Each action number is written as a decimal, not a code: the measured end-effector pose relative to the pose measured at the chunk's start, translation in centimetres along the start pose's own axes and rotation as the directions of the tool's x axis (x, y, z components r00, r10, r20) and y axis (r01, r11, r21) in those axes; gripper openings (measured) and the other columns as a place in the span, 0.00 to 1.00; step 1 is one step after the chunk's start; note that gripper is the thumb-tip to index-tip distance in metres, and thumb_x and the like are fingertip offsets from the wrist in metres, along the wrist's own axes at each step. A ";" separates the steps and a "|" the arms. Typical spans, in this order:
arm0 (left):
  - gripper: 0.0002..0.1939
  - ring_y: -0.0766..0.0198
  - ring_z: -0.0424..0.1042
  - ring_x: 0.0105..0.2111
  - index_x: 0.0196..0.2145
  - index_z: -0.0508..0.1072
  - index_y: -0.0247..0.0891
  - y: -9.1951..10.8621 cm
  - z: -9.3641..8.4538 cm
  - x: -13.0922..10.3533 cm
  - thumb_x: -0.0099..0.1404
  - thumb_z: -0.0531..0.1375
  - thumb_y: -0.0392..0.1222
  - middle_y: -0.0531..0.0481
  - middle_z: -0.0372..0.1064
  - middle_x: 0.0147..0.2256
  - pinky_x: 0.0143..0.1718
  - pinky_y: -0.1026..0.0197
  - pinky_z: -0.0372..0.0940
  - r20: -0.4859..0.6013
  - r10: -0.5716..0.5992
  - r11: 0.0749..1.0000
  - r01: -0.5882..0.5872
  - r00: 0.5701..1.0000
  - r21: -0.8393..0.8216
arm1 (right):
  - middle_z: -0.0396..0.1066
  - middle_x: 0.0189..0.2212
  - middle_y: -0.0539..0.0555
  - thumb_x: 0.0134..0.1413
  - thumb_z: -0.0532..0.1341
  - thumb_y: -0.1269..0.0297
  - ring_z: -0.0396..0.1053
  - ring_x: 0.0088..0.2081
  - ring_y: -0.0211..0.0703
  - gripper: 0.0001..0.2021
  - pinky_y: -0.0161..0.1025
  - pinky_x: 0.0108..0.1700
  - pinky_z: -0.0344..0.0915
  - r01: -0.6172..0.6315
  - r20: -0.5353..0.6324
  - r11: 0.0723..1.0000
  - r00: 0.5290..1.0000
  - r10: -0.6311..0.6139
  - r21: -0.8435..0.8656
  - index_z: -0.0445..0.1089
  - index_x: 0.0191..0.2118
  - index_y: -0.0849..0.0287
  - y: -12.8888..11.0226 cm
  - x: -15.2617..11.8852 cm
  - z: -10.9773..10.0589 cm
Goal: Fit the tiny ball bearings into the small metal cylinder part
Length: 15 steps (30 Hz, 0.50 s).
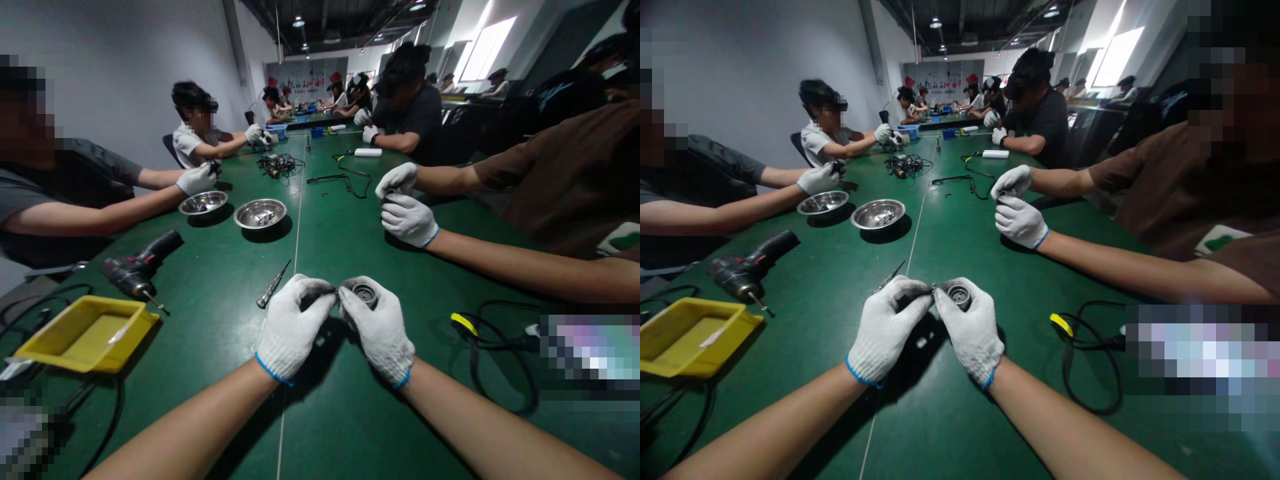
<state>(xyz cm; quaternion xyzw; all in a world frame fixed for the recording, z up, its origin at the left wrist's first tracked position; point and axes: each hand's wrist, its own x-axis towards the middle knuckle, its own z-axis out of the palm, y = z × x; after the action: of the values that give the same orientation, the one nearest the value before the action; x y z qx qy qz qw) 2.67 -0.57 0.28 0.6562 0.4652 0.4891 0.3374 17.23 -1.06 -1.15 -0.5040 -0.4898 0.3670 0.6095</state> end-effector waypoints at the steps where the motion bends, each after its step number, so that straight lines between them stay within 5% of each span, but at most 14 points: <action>1: 0.04 0.61 0.78 0.37 0.36 0.83 0.39 0.0 0.0 0.0 0.66 0.66 0.39 0.50 0.79 0.35 0.43 0.60 0.74 0.000 0.006 1.000 -0.006 1.000 0.008 | 0.75 0.23 0.53 0.48 0.69 0.51 0.71 0.26 0.44 0.14 0.39 0.30 0.71 0.000 -0.001 1.000 1.000 0.000 0.001 0.74 0.28 0.57 0.0 0.0 0.0; 15: 0.06 0.63 0.76 0.35 0.37 0.84 0.40 0.5 -0.4 -0.2 0.68 0.65 0.39 0.51 0.75 0.34 0.41 0.62 0.72 -0.003 0.100 0.991 -0.099 0.995 0.095 | 0.71 0.20 0.50 0.49 0.70 0.52 0.67 0.22 0.41 0.13 0.37 0.26 0.68 -0.005 0.033 1.000 0.999 0.005 0.020 0.73 0.28 0.56 -0.4 0.0 -0.1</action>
<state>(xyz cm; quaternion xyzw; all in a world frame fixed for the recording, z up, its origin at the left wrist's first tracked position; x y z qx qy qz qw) 2.45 -0.90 0.75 0.6919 0.4558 0.4854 0.2791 17.28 -1.23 -0.73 -0.4927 -0.4947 0.3819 0.6055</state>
